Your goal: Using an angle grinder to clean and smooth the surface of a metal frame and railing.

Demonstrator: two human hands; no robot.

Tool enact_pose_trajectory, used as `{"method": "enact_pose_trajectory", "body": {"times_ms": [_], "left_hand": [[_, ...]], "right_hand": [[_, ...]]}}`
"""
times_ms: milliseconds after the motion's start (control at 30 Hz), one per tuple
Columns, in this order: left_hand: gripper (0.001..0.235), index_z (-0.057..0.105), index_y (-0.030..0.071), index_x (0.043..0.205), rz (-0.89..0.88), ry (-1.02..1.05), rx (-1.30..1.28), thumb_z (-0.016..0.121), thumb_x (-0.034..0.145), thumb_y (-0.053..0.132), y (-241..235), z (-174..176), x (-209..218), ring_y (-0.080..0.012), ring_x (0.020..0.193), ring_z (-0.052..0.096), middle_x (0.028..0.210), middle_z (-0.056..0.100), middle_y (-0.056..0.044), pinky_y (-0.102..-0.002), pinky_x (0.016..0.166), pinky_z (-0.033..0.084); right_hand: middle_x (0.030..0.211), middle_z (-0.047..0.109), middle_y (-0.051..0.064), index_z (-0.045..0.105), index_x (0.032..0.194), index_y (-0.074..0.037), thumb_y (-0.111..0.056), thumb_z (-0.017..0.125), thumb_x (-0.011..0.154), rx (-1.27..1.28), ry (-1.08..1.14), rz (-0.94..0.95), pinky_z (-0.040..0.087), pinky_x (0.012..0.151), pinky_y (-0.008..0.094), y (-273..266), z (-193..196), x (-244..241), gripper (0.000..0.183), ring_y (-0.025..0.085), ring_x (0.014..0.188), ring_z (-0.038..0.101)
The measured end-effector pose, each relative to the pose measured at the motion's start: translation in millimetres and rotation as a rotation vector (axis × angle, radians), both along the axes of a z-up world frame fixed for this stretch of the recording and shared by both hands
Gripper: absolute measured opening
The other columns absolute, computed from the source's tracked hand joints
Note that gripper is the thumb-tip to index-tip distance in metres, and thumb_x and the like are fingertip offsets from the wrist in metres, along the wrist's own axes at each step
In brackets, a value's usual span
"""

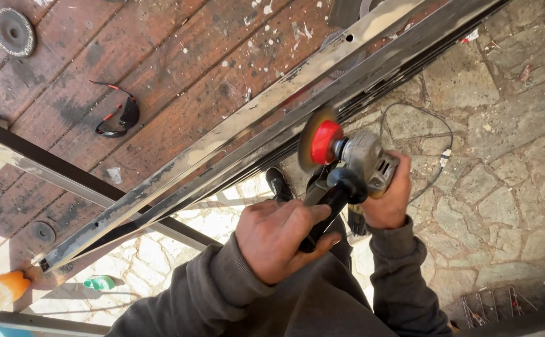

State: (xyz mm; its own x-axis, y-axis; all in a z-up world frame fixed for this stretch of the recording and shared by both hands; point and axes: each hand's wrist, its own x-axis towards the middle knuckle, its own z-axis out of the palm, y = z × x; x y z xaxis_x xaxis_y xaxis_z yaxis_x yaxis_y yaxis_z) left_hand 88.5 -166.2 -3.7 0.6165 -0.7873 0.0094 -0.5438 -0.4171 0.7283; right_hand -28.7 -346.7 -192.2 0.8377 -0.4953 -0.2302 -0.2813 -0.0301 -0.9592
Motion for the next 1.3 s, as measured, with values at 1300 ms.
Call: {"method": "enact_pose_trajectory", "body": {"times_ms": [1300], "left_hand": [[0.039,0.063,0.008,0.118,0.023,0.061,0.033,0.079,0.091,0.03,36.8,-3.1,-6.6,-0.0267,0.068,0.068,0.088,0.067,-0.007,-0.039,0.059,0.052]], "right_hand": [[0.106,0.068,0.015,0.044,0.127,0.001,-0.02,0.094,0.077,-0.192,0.043,-0.055,0.057,0.077,0.033,24.6,33.9,4.6,0.073,0.021,0.092,0.068]]}}
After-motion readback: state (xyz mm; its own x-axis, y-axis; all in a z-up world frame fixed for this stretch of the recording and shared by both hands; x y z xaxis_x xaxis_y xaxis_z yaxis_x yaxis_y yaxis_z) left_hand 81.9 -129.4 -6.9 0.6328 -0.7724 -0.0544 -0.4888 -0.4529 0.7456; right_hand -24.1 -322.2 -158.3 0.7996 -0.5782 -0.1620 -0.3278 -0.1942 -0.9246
